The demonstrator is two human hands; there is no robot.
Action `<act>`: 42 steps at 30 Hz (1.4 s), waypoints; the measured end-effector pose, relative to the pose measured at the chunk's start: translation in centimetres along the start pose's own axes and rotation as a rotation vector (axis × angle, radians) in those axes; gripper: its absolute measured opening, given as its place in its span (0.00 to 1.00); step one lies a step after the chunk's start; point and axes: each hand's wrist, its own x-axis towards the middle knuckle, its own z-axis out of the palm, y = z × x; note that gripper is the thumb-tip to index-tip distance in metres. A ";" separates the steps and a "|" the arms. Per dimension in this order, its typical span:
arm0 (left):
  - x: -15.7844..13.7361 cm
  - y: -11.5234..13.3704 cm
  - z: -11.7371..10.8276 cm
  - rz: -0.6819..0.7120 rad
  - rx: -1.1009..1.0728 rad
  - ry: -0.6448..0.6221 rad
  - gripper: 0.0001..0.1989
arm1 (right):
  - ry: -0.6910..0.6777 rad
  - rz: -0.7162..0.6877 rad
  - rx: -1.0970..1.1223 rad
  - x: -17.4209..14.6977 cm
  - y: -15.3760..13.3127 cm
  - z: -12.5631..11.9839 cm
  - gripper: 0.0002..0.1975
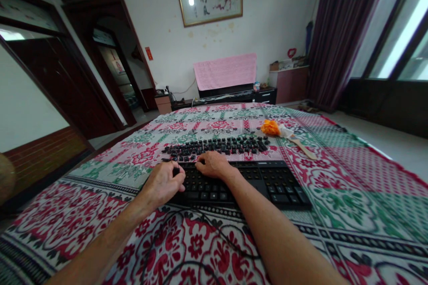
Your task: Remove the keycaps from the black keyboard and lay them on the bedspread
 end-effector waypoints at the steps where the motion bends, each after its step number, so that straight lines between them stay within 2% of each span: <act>1: 0.1 -0.1 0.0 -0.014 -0.026 -0.015 0.07 | 0.005 -0.002 -0.001 0.0 0.0 0.0 0.17; 8: 1.6 -2.5 -0.4 -0.283 -0.575 -0.188 0.03 | 0.003 0.006 0.004 -0.1 0.0 0.1 0.17; 14: 1.7 -2.9 -0.6 -0.354 -0.701 -0.231 0.05 | 0.000 -0.004 -0.006 0.0 0.1 0.1 0.17; 18: 1.3 -2.3 -0.1 -0.249 -0.554 -0.164 0.03 | 0.005 -0.014 -0.008 0.0 0.1 0.1 0.17; 24: 0.4 -0.9 0.3 -0.094 -0.128 -0.081 0.07 | -0.020 0.025 -0.014 -0.1 -0.1 0.0 0.18; 28: -0.1 0.4 0.3 0.011 0.072 -0.015 0.09 | -0.013 0.020 -0.023 -0.1 -0.2 0.0 0.18; 35: -0.8 1.8 1.3 0.147 0.417 0.000 0.10 | 0.012 0.013 -0.018 -0.1 -0.2 0.1 0.17; 38: -1.4 2.6 1.7 0.171 0.465 -0.037 0.10 | 0.001 0.021 -0.012 -0.1 -0.1 0.2 0.17; 42: -0.8 2.2 1.0 0.157 0.373 -0.009 0.08 | 0.002 0.031 0.000 -0.2 -0.1 0.1 0.17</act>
